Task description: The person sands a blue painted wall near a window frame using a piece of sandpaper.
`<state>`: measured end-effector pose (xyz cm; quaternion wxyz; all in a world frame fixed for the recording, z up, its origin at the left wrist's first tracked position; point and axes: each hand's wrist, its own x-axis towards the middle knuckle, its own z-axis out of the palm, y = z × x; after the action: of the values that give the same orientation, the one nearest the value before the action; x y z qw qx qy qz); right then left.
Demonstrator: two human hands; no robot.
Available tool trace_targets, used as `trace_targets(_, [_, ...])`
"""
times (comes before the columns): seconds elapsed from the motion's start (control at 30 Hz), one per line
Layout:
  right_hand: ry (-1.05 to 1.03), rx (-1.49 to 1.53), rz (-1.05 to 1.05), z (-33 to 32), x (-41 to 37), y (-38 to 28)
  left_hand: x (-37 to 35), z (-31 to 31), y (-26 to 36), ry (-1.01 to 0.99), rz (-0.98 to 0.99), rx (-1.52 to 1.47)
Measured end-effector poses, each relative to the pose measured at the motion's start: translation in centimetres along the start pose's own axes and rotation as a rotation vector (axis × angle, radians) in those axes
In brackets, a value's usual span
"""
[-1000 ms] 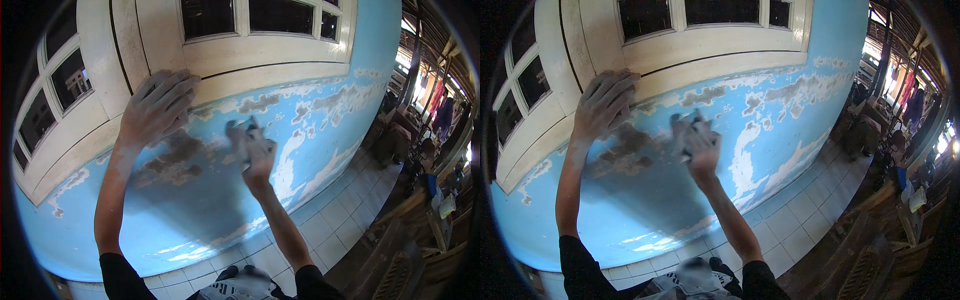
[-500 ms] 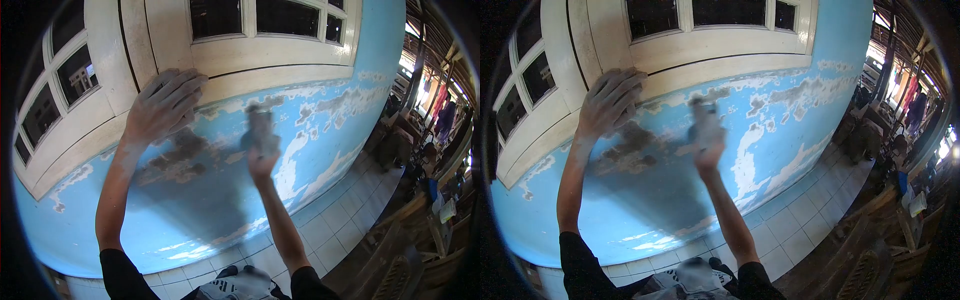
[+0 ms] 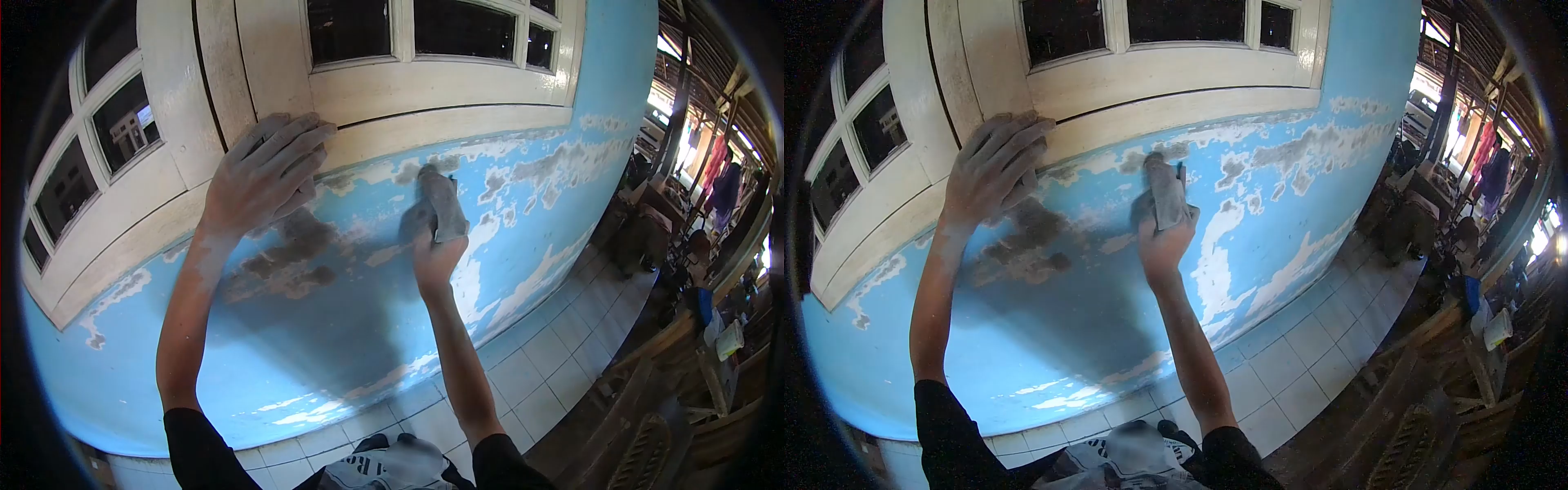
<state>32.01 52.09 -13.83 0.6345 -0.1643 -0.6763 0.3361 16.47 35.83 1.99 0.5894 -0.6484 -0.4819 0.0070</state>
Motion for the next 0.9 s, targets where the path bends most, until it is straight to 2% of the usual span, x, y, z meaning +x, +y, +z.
trace_targets(0.03, [-0.001,-0.003,-0.004,0.9,-1.0,1.1,0.0,-0.1,0.1,0.004,-0.003,0.001])
trace_targets(0.1, [-0.039,-0.171,-0.396,4.1,-2.9,4.2,0.2,-0.2,0.3,-0.003,-0.034,-0.039])
trace_targets(0.13, [-0.111,-0.499,-0.711,1.7,-2.1,-1.1,0.3,-0.1,0.3,0.000,-0.031,-0.039])
trace_targets(0.17, [-0.108,-0.499,-0.706,1.3,-1.6,-0.3,0.3,-0.1,0.3,0.005,-0.021,-0.024])
trace_targets(0.23, [-0.030,0.129,-0.257,1.1,0.1,0.8,0.1,-0.1,0.2,0.003,-0.017,-0.006])
trace_targets(0.27, [0.000,0.318,-0.109,0.3,0.5,0.7,0.0,-0.1,0.2,0.014,-0.018,-0.021])
trace_targets(0.3, [-0.007,0.320,-0.110,0.7,0.0,0.6,0.0,0.0,0.3,0.026,-0.020,-0.037])
trace_targets(0.4, [-0.127,-0.230,-0.505,2.5,-2.9,0.5,0.2,-0.2,0.2,0.010,-0.006,0.000])
trace_targets(0.43, [-0.121,-0.234,-0.505,2.4,-2.1,0.7,0.3,-0.1,0.2,0.015,-0.002,-0.001])
trace_targets(0.5, [-0.211,-0.023,0.040,1.7,0.2,1.3,0.1,-0.1,0.2,0.012,-0.015,-0.016])
trace_targets(0.53, [0.129,0.073,-0.372,0.4,0.7,1.3,-0.1,0.0,0.1,0.009,-0.018,-0.015])
trace_targets(0.57, [0.145,0.289,-0.133,-0.7,1.7,1.4,-0.1,0.1,0.0,0.006,-0.015,-0.014])
trace_targets(0.63, [0.201,0.112,-0.207,0.6,0.4,3.0,-0.1,0.2,0.2,0.009,-0.008,-0.022])
trace_targets(0.7, [0.097,-0.075,-0.337,2.0,-2.0,2.7,0.1,0.2,0.2,0.026,-0.005,-0.005])
trace_targets(0.73, [0.012,-0.068,-0.410,2.2,-3.4,2.7,0.3,0.2,0.2,0.027,-0.005,-0.007])
trace_targets(0.83, [-0.064,-0.128,-0.491,3.3,-4.6,2.0,0.1,0.0,0.1,0.014,0.008,0.035])
trace_targets(0.9, [-0.089,-0.057,-0.481,3.8,-3.6,0.2,0.2,-0.1,0.1,0.041,0.012,-0.012])
